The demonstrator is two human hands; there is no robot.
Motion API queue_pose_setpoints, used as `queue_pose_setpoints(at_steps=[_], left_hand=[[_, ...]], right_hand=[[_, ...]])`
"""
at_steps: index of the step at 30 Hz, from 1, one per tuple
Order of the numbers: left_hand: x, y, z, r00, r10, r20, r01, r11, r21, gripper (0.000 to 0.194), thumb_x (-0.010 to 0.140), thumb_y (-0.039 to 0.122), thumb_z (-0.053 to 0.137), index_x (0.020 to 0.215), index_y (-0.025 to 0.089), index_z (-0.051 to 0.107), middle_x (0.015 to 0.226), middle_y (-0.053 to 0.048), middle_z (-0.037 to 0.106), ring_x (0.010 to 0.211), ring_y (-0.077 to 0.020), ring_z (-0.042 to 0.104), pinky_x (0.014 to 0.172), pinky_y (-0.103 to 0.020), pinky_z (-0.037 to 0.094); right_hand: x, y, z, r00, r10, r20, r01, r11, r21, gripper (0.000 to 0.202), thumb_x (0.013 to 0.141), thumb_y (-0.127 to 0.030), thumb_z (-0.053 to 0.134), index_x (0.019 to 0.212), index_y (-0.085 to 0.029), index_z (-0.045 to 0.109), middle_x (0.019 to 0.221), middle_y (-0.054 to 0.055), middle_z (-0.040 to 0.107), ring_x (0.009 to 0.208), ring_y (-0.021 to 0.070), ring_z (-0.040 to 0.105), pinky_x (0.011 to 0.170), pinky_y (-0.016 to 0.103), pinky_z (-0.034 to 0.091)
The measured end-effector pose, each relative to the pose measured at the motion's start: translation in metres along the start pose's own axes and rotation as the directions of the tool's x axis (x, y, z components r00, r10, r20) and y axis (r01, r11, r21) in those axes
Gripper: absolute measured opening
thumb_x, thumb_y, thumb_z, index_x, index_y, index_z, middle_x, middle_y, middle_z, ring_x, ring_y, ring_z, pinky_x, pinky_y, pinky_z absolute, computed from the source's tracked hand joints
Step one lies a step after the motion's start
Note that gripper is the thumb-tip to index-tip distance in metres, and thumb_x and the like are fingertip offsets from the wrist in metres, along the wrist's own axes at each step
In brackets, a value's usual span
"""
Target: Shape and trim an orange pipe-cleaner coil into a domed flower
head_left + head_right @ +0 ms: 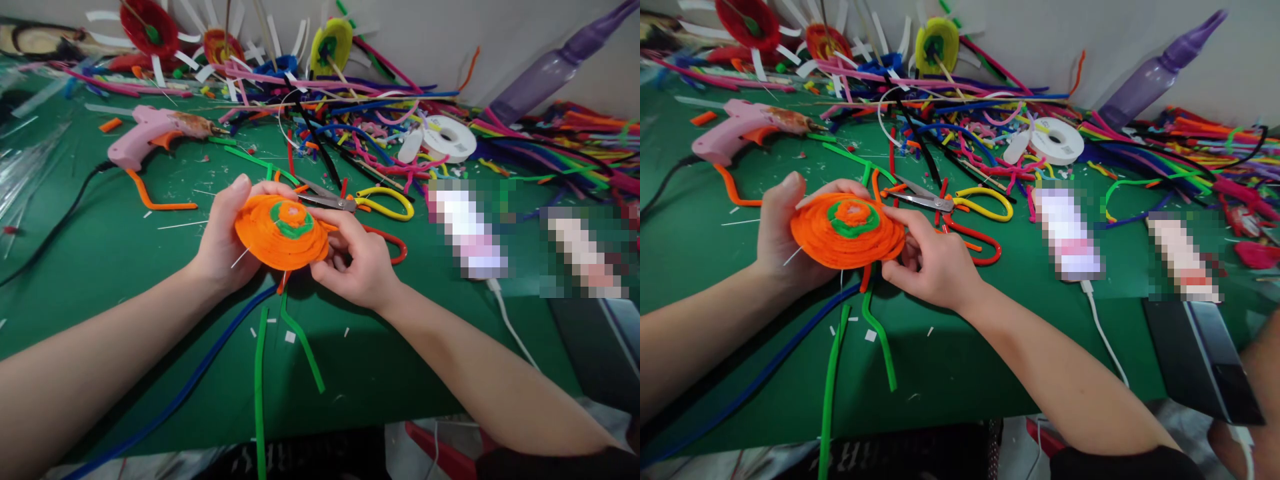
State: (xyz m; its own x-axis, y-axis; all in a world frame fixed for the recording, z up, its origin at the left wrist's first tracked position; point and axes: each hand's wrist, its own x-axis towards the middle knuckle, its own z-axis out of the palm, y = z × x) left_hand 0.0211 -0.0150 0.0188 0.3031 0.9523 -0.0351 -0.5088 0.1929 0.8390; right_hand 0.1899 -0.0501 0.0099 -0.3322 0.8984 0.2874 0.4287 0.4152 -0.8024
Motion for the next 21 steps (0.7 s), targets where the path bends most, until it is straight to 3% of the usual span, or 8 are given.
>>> queue_pose_setpoints(at_steps=[8, 21], left_hand=[[-0.0004, -0.0006, 0.0002, 1.0, -0.008, -0.022, 0.008, 1.0, 0.002, 0.049, 0.087, 0.06, 0.045, 0.08, 0.014, 0.063, 0.065, -0.003, 0.068, 0.059, -0.0154, 0.067, 0.055, -0.026, 0.053], [0.0026, -0.004, -0.0023, 0.997, -0.013, -0.08, 0.011, 1.0, -0.023, 0.036, 0.085, 0.043, 0.049, 0.077, 0.013, 0.067, 0.068, -0.002, 0.068, 0.058, -0.0115, 0.063, 0.056, -0.023, 0.05]], right_hand=[[-0.0005, -0.0002, -0.0004, 1.0, 0.009, 0.007, -0.009, 1.0, -0.007, 0.046, 0.078, -0.023, 0.057, 0.124, -0.02, 0.049, 0.06, -0.008, 0.058, 0.052, 0.0106, 0.057, 0.051, 0.025, 0.048], [0.0016, -0.0015, 0.0005, 0.998, 0.038, 0.048, -0.039, 0.999, 0.02, 0.049, 0.077, -0.022, 0.057, 0.125, -0.017, 0.047, 0.064, -0.006, 0.061, 0.055, 0.0114, 0.058, 0.05, 0.023, 0.041]])
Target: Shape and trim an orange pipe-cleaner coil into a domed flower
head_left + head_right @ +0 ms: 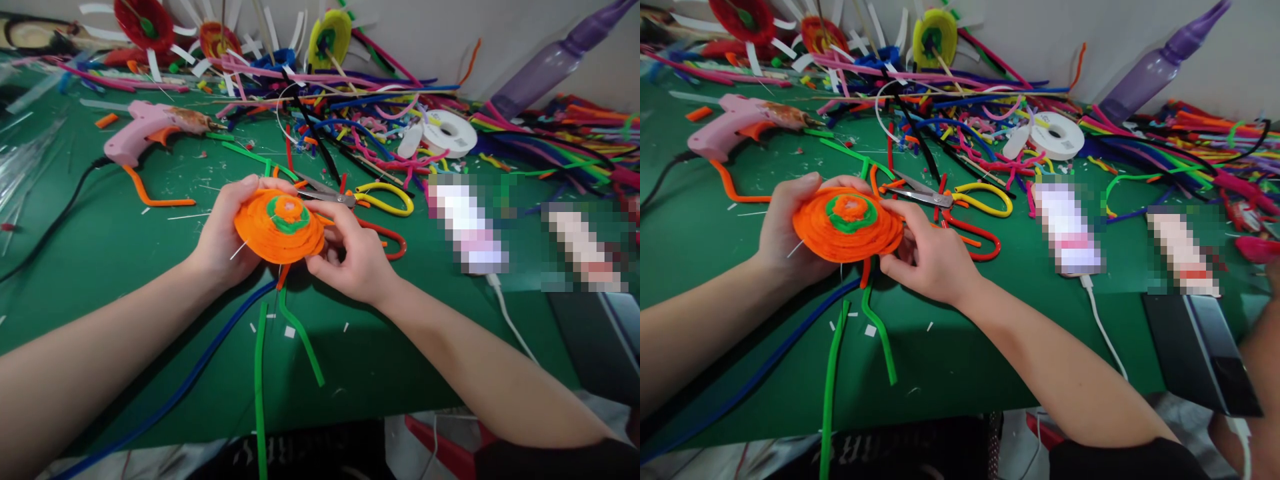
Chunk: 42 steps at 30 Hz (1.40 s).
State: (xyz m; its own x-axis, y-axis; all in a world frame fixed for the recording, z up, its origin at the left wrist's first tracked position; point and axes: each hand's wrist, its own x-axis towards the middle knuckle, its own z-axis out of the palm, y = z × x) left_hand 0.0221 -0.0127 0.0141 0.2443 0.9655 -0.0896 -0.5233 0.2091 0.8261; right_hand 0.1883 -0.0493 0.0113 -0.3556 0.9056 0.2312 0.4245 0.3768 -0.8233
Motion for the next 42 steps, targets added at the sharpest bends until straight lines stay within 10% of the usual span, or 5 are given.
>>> queue_pose_setpoints(at_steps=[14, 42], left_hand=[[0.0019, 0.0036, 0.0044, 0.996, -0.018, -0.089, 0.018, 1.0, 0.007, 0.033, 0.082, 0.025, 0.04, 0.072, 0.01, 0.068, 0.065, -0.003, 0.066, 0.056, -0.0116, 0.063, 0.054, -0.021, 0.051], [0.0001, 0.0051, 0.0055, 0.997, -0.051, -0.052, 0.054, 0.997, 0.056, 0.042, 0.087, 0.043, 0.041, 0.07, 0.013, 0.064, 0.06, -0.003, 0.063, 0.051, -0.0117, 0.058, 0.051, -0.023, 0.046]], right_hand=[[0.0005, -0.0009, -0.001, 1.0, 0.013, 0.021, -0.013, 1.0, -0.015, 0.051, 0.079, -0.022, 0.055, 0.128, -0.015, 0.045, 0.069, -0.006, 0.064, 0.056, 0.01, 0.058, 0.052, 0.022, 0.041], [-0.0022, 0.0021, 0.0007, 0.999, -0.049, -0.019, 0.049, 0.998, -0.033, 0.047, 0.078, -0.023, 0.056, 0.124, -0.016, 0.048, 0.06, -0.007, 0.058, 0.052, 0.0093, 0.056, 0.05, 0.021, 0.041]])
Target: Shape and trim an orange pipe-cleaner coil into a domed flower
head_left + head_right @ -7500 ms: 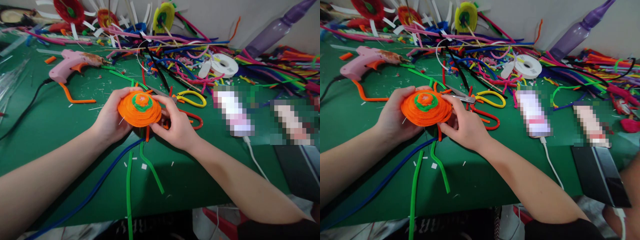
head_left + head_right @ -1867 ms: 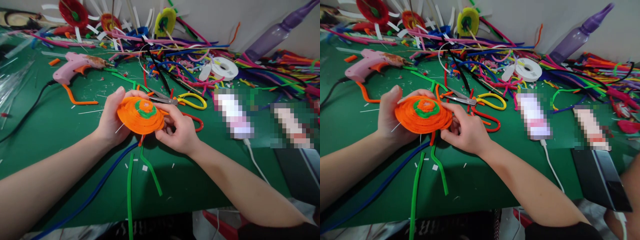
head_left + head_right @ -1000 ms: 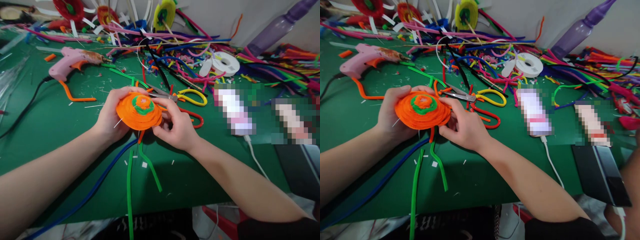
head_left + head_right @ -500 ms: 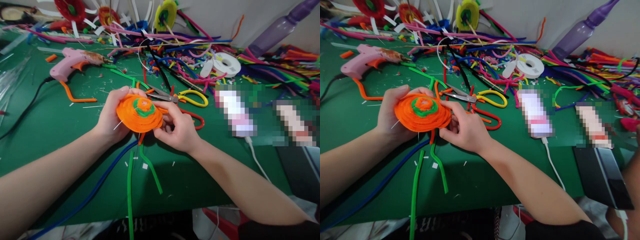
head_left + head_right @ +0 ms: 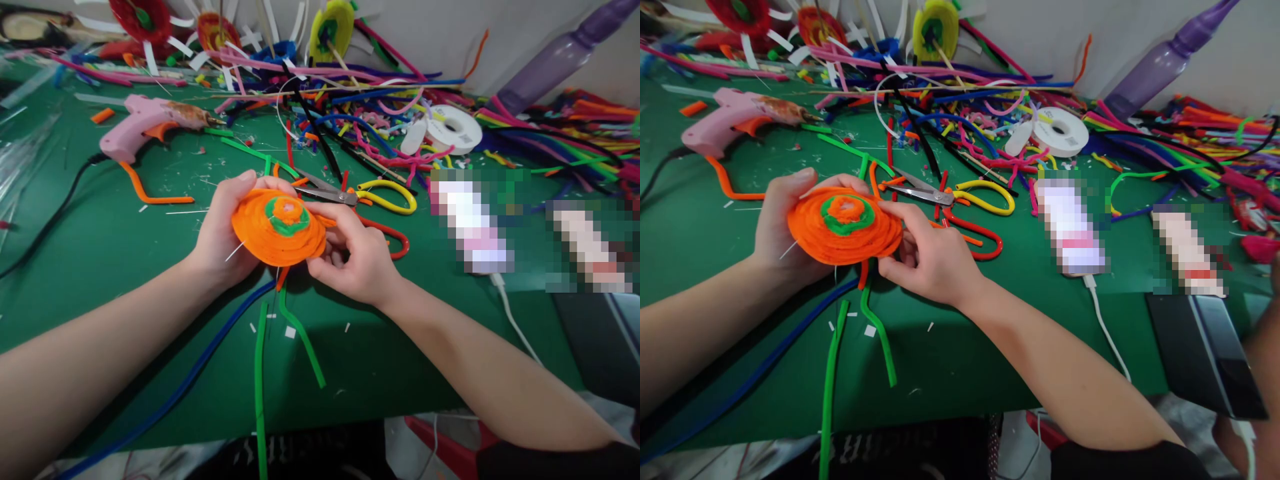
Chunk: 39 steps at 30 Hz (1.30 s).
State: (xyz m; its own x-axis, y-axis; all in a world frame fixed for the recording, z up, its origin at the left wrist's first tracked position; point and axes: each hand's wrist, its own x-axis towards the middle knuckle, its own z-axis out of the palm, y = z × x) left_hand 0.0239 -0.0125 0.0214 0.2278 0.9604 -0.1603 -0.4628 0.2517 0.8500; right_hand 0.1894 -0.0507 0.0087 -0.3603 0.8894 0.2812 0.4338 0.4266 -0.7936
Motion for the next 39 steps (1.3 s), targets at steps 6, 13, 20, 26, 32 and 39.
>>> queue_pose_setpoints(at_steps=[6, 13, 20, 26, 32, 39], left_hand=[[0.0001, 0.0001, -0.0003, 1.0, -0.017, -0.016, 0.016, 1.0, -0.016, 0.04, 0.087, 0.042, 0.041, 0.071, 0.013, 0.064, 0.062, -0.002, 0.063, 0.054, -0.0112, 0.059, 0.053, -0.023, 0.047], [0.0002, -0.0002, -0.0006, 0.999, -0.026, -0.039, 0.026, 1.0, -0.002, 0.044, 0.09, 0.04, 0.035, 0.071, 0.012, 0.064, 0.062, -0.004, 0.064, 0.053, -0.012, 0.06, 0.052, -0.023, 0.048], [0.0008, -0.0035, -0.0028, 1.0, 0.027, -0.002, -0.027, 1.0, 0.011, 0.039, 0.086, 0.043, 0.044, 0.072, 0.014, 0.064, 0.065, -0.004, 0.065, 0.055, -0.0131, 0.06, 0.052, -0.024, 0.047], [0.0007, -0.0029, -0.0023, 0.999, 0.001, -0.041, -0.001, 1.0, -0.008, 0.037, 0.085, 0.041, 0.045, 0.071, 0.014, 0.066, 0.065, -0.004, 0.065, 0.057, -0.013, 0.06, 0.054, -0.023, 0.048], [0.0004, -0.0013, 0.0006, 0.997, -0.02, -0.077, 0.017, 0.999, -0.044, 0.037, 0.085, 0.036, 0.042, 0.068, 0.013, 0.066, 0.066, -0.004, 0.065, 0.058, -0.0129, 0.06, 0.054, -0.023, 0.048], [0.0006, -0.0022, 0.0001, 0.998, 0.004, -0.058, -0.005, 1.0, -0.022, 0.041, 0.088, 0.037, 0.038, 0.069, 0.013, 0.065, 0.066, -0.003, 0.063, 0.059, -0.0126, 0.059, 0.057, -0.024, 0.049]], right_hand=[[0.0007, -0.0003, 0.0, 1.0, 0.004, 0.006, -0.004, 1.0, 0.02, 0.048, 0.078, -0.021, 0.057, 0.125, -0.013, 0.049, 0.061, -0.007, 0.058, 0.054, 0.0092, 0.057, 0.05, 0.021, 0.04], [0.0014, -0.0014, -0.0003, 1.0, 0.029, 0.008, -0.03, 0.999, 0.024, 0.047, 0.078, -0.023, 0.056, 0.124, -0.016, 0.049, 0.061, -0.007, 0.057, 0.055, 0.0105, 0.058, 0.05, 0.022, 0.041], [0.0011, -0.0022, -0.0006, 0.999, 0.045, 0.015, -0.046, 0.998, 0.039, 0.048, 0.077, -0.023, 0.057, 0.124, -0.017, 0.049, 0.061, -0.007, 0.058, 0.054, 0.0111, 0.058, 0.05, 0.023, 0.04], [0.0023, -0.0025, -0.0005, 0.998, 0.05, 0.04, -0.052, 0.998, 0.04, 0.05, 0.078, -0.023, 0.057, 0.126, -0.014, 0.047, 0.064, -0.006, 0.06, 0.056, 0.0102, 0.059, 0.051, 0.022, 0.039], [0.0034, -0.0031, -0.0011, 0.994, 0.067, 0.082, -0.068, 0.998, 0.013, 0.053, 0.079, -0.024, 0.055, 0.13, -0.014, 0.042, 0.068, -0.006, 0.062, 0.059, 0.0106, 0.059, 0.052, 0.022, 0.039], [0.0032, -0.0032, -0.0008, 0.993, 0.082, 0.088, -0.084, 0.996, 0.02, 0.052, 0.078, -0.023, 0.055, 0.128, -0.018, 0.042, 0.066, -0.006, 0.06, 0.059, 0.0111, 0.059, 0.051, 0.022, 0.038]])
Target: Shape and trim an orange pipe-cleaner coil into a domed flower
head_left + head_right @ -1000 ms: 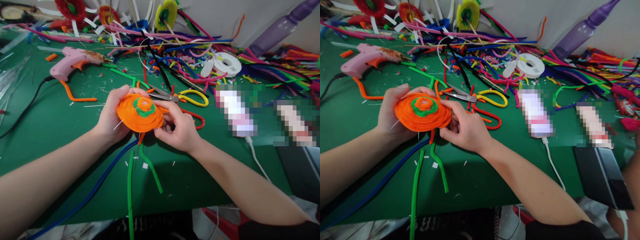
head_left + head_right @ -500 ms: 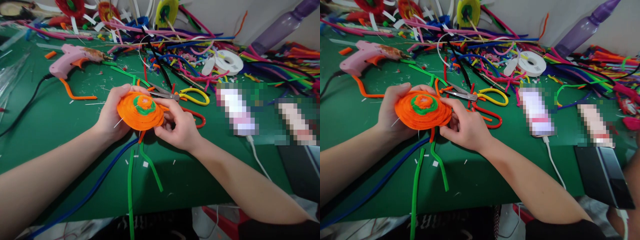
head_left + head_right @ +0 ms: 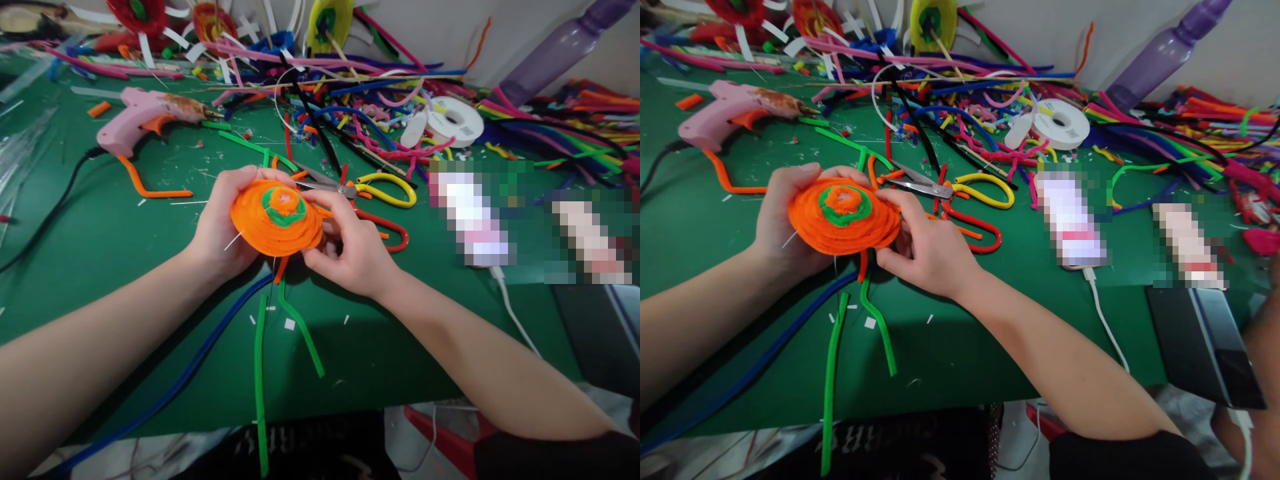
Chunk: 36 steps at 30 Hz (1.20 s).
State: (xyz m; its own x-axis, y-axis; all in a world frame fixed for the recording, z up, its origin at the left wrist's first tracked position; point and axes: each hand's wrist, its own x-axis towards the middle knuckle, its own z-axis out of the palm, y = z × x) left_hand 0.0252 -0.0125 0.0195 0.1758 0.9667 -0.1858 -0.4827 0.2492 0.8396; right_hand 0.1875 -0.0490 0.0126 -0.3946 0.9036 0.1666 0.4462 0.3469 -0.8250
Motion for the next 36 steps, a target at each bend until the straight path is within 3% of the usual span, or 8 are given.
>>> queue_pose_setpoints(at_steps=[36], left_hand=[[0.0007, -0.0002, -0.0006, 1.0, 0.011, -0.001, -0.011, 1.0, 0.021, 0.04, 0.087, 0.04, 0.04, 0.068, 0.014, 0.064, 0.064, -0.004, 0.063, 0.056, -0.0124, 0.058, 0.055, -0.023, 0.047]], right_hand=[[-0.0002, 0.0016, 0.0008, 0.999, -0.031, -0.032, 0.031, 0.999, 0.022, 0.05, 0.078, -0.023, 0.056, 0.126, -0.016, 0.045, 0.064, -0.008, 0.059, 0.056, 0.0097, 0.058, 0.053, 0.022, 0.04]])
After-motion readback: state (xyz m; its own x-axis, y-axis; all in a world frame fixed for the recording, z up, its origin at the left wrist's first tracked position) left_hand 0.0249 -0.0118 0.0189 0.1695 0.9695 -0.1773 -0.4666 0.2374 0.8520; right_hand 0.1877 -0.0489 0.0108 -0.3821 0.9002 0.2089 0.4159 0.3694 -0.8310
